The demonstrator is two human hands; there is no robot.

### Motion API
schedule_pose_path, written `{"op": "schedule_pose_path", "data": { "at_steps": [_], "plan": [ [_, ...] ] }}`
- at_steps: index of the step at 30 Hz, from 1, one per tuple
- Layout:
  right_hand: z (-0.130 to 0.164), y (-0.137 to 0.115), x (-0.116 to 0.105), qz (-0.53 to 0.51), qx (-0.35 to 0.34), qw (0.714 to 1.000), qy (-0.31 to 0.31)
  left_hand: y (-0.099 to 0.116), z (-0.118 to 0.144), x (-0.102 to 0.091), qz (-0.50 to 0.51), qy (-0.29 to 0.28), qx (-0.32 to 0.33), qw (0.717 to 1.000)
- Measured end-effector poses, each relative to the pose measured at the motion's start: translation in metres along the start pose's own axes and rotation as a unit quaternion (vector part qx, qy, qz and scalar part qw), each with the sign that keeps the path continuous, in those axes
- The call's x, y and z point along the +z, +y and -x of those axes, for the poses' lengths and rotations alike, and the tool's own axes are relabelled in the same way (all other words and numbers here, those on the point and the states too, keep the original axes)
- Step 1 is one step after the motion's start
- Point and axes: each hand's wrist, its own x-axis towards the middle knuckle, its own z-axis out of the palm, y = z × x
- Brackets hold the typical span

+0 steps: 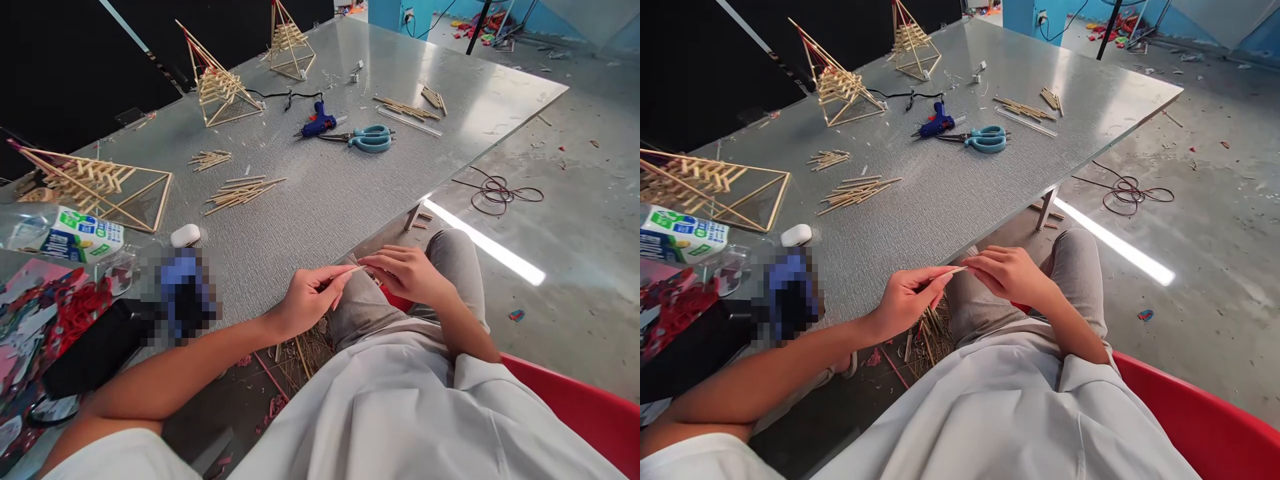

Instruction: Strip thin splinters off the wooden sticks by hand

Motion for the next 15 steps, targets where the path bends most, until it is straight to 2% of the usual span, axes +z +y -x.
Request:
{"op": "schedule_pose_path", "data": {
  "at_steps": [4,10,15],
  "plan": [
    [0.002,-0.003,0.006,0.017,0.006,1.000,-0.003,-0.002,0.002,-0.001,-0.054,0.011,0.063,0.997],
    [0.004,-0.009,0.009,0.044,0.015,0.999,-0.010,-0.010,0.005,-0.002,-0.152,0.031,0.162,0.974],
    [0.005,-0.012,0.006,0.025,0.028,0.999,-0.036,-0.011,0.007,-0.004,-0.220,0.006,0.227,0.949]
  ]
}}
